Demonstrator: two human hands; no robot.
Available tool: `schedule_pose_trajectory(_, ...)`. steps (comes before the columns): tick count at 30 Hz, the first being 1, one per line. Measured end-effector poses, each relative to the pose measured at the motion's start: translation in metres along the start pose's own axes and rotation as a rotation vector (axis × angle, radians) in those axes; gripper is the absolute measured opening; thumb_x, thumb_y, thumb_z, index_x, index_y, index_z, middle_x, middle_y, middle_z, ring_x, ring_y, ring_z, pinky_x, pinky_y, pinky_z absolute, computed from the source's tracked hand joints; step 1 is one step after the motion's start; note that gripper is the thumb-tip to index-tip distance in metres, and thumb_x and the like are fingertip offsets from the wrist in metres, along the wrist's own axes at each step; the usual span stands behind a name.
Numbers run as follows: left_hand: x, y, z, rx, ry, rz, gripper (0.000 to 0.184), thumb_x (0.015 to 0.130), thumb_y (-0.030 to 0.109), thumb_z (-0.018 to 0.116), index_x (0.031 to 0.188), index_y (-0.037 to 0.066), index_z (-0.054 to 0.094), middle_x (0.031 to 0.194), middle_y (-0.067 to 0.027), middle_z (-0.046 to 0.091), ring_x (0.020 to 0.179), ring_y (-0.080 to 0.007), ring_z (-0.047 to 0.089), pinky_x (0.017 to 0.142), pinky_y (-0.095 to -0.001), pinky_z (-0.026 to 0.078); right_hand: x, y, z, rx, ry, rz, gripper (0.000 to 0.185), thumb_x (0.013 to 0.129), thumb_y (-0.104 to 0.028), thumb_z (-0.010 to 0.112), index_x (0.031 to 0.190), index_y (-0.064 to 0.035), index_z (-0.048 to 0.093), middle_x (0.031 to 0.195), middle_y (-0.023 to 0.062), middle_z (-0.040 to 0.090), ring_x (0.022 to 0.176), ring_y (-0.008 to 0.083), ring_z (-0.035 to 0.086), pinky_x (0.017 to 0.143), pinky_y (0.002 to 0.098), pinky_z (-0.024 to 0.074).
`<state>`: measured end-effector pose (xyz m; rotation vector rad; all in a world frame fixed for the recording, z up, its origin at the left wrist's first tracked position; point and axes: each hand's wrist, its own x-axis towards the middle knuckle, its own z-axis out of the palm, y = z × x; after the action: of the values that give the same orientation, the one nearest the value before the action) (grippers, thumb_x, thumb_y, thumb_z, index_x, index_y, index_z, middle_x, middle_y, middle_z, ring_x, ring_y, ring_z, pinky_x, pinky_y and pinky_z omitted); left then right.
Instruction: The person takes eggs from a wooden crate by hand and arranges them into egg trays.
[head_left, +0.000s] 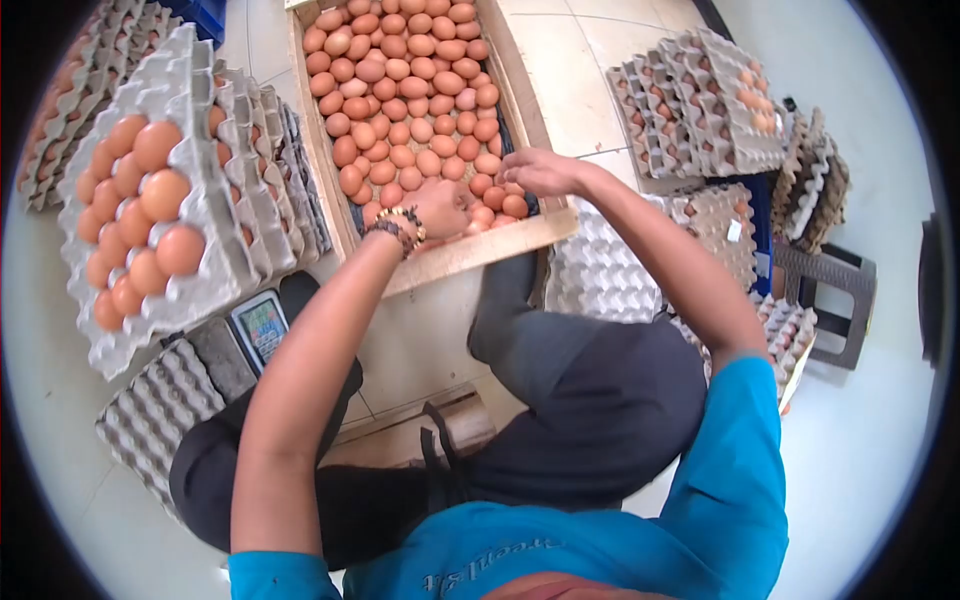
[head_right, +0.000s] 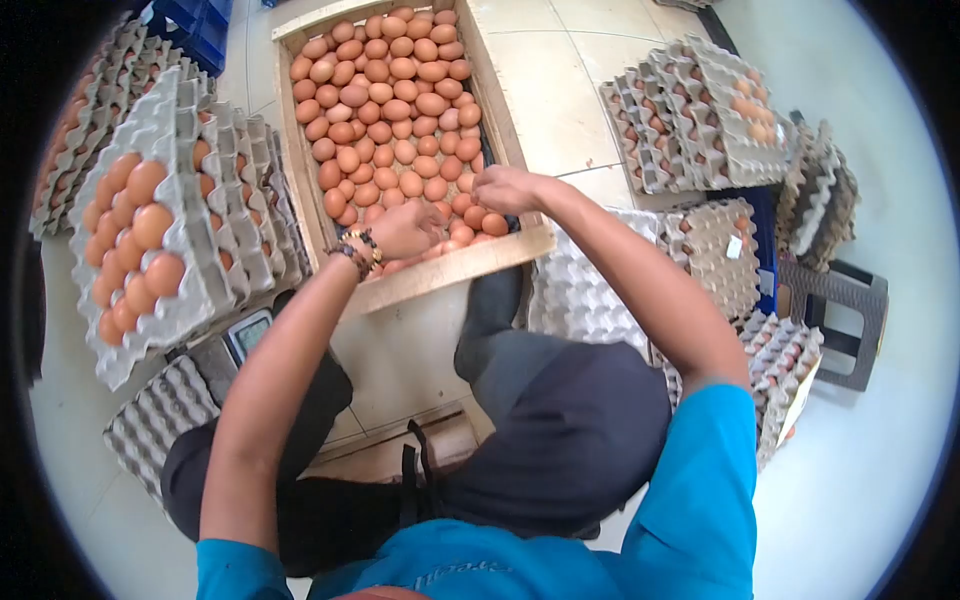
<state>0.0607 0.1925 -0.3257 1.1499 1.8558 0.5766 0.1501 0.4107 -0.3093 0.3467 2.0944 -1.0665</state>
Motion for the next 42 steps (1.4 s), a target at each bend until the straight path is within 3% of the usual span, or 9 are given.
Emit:
schedule_pose_trajectory(4, 0.018, -0.016, 0.007, -0.137, -0.090, -0.059, 0.074, 0.072, 0.040, 0.076, 0.132, 0.004, 0.053, 0.124, -0.0185, 0.062, 0.108, -0.0296, 0.063, 0.093, -0.0349, 0.051, 0.009, 0.004, 0.004, 0.110, -0.012, -0.062, 0.029, 0.093, -0.013, 0.046, 0.114, 0.0029, 0.056, 0.102, 0.0097, 0.062, 0.098, 0.0192, 0.056, 0.089, 0.0328, 0.0454)
schedule_pose_trajectory(7, 0.028, -0.025, 0.016, -0.264, -0.030, -0.003, 0.083, 0.061, 0.040, 0.078, 0.132, 0.005, 0.052, 0.122, -0.0175, 0.060, 0.115, -0.0287, 0.058, 0.097, -0.0380, 0.048, 0.017, 0.003, 0.002, 0.149, -0.082, -0.060, 0.035, 0.086, -0.008, 0.045, 0.116, 0.0026, 0.059, 0.107, 0.0155, 0.065, 0.104, 0.0248, 0.060, 0.093, 0.0349, 0.0458)
schedule_pose_trajectory(9, 0.034, -0.032, 0.020, -0.280, -0.149, 0.012, 0.088, 0.062, 0.038, 0.079, 0.137, 0.007, 0.045, 0.124, -0.0188, 0.056, 0.119, -0.0315, 0.055, 0.099, -0.0370, 0.047, 0.018, -0.006, 0.001, 0.173, -0.137, -0.035, 0.039, 0.085, -0.004, 0.043, 0.121, 0.0035, 0.055, 0.102, 0.0136, 0.063, 0.099, 0.0244, 0.058, 0.091, 0.0349, 0.0458)
schedule_pose_trajectory(11, 0.040, -0.041, 0.028, -0.228, -0.225, 0.047, 0.092, 0.065, 0.035, 0.080, 0.141, 0.005, 0.039, 0.121, -0.0187, 0.055, 0.116, -0.0331, 0.055, 0.096, -0.0352, 0.049, 0.024, 0.003, 0.003, -0.036, -0.117, -0.069, 0.049, 0.080, 0.000, 0.048, 0.129, -0.0006, 0.052, 0.116, 0.0188, 0.057, 0.108, 0.0328, 0.057, 0.095, 0.0383, 0.0460)
schedule_pose_trajectory(18, 0.026, -0.043, 0.034, -0.147, -0.224, -0.071, 0.089, 0.065, 0.039, 0.080, 0.137, 0.004, 0.041, 0.126, -0.0219, 0.051, 0.119, -0.0339, 0.054, 0.099, -0.0415, 0.047, 0.028, -0.004, 0.019, -0.405, -0.194, -0.068, 0.083, 0.057, -0.010, 0.080, 0.134, -0.0150, 0.050, 0.134, 0.0163, 0.044, 0.124, 0.0377, 0.047, 0.099, 0.0433, 0.0483)
schedule_pose_trajectory(25, 0.039, -0.025, 0.039, -0.088, -0.300, -0.221, 0.082, 0.068, 0.058, 0.075, 0.124, 0.001, 0.053, 0.123, -0.0194, 0.054, 0.111, -0.0335, 0.057, 0.098, -0.0424, 0.047, 0.043, 0.002, 0.039, -0.538, -0.208, -0.069, 0.068, 0.067, -0.017, 0.075, 0.131, -0.0107, 0.054, 0.132, 0.0273, 0.041, 0.128, 0.0445, 0.040, 0.103, 0.0510, 0.0429)
schedule_pose_trajectory(26, 0.037, -0.032, 0.060, -0.053, -0.140, -0.124, 0.080, 0.069, 0.062, 0.074, 0.117, 0.001, 0.056, 0.116, -0.0196, 0.058, 0.111, -0.0344, 0.055, 0.095, -0.0433, 0.048, 0.042, 0.008, 0.041, -0.510, -0.181, -0.089, 0.068, 0.066, -0.018, 0.075, 0.131, -0.0108, 0.053, 0.132, 0.0281, 0.041, 0.127, 0.0451, 0.040, 0.103, 0.0520, 0.0427)
schedule_pose_trajectory(35, 0.044, -0.033, 0.066, -0.074, -0.087, -0.294, 0.070, 0.076, 0.054, 0.063, 0.117, -0.002, 0.052, 0.112, -0.0227, 0.061, 0.110, -0.0360, 0.058, 0.092, -0.0421, 0.049, 0.039, 0.011, 0.046, -0.393, -0.062, -0.039, 0.067, 0.067, -0.026, 0.077, 0.128, -0.0122, 0.052, 0.122, 0.0290, 0.043, 0.121, 0.0460, 0.042, 0.099, 0.0533, 0.0423)
schedule_pose_trajectory(42, 0.048, -0.023, 0.054, -0.128, -0.179, -0.385, 0.082, 0.066, 0.055, 0.066, 0.119, -0.006, 0.051, 0.118, -0.0217, 0.061, 0.109, -0.0335, 0.062, 0.091, -0.0472, 0.048, 0.046, 0.018, 0.065, -0.470, 0.089, -0.080, 0.061, 0.070, -0.029, 0.076, 0.124, -0.0128, 0.053, 0.116, 0.0251, 0.045, 0.113, 0.0437, 0.045, 0.090, 0.0525, 0.0441)
